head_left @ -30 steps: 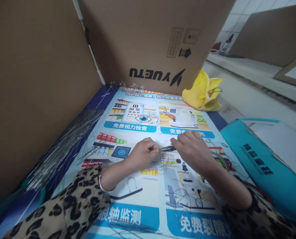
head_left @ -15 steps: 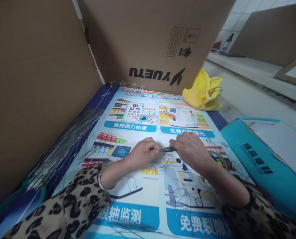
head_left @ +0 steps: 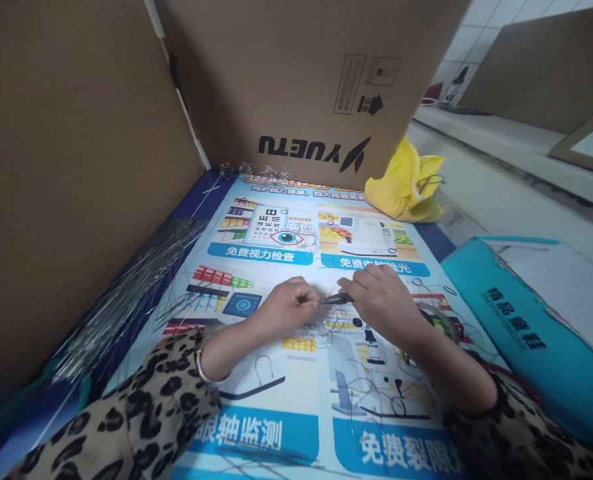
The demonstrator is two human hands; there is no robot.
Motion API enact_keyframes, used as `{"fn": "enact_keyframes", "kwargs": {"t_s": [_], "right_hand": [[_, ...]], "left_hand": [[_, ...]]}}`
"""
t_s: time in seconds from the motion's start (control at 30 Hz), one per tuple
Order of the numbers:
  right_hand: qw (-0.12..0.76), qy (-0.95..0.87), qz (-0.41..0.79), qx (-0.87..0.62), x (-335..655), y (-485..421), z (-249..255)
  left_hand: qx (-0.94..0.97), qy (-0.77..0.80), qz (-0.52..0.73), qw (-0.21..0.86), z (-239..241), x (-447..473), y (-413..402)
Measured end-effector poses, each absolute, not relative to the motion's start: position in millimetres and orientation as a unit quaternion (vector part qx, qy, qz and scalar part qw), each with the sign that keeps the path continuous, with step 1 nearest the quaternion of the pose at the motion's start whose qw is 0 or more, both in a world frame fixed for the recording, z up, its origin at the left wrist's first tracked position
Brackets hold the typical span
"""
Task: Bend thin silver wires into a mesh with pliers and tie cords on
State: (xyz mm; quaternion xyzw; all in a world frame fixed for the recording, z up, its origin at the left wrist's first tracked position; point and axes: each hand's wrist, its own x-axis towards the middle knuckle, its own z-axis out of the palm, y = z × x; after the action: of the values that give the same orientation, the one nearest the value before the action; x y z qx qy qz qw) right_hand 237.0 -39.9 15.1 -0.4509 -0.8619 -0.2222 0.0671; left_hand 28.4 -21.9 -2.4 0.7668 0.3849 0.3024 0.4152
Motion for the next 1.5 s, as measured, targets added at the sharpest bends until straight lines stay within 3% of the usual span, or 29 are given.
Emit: {"fn": "enact_keyframes", "kwargs": {"t_s": [0.43,1.03,1.5], "right_hand": [[0.065,-0.861,-0.233,-0.448,237,-43,26],[0.062,-0.871,-0.244,-0.421,241,-43,29],[0.048,-0.881,-0.089,-0.463,241,-38,19]], "left_hand": [[0.762,0.416,0.310,0.387,1,30,-25],[0.764,0.388,0.278,0.434,4,29,-25],[0.760,0.379,0.289,0.442,1,30,-24]]}}
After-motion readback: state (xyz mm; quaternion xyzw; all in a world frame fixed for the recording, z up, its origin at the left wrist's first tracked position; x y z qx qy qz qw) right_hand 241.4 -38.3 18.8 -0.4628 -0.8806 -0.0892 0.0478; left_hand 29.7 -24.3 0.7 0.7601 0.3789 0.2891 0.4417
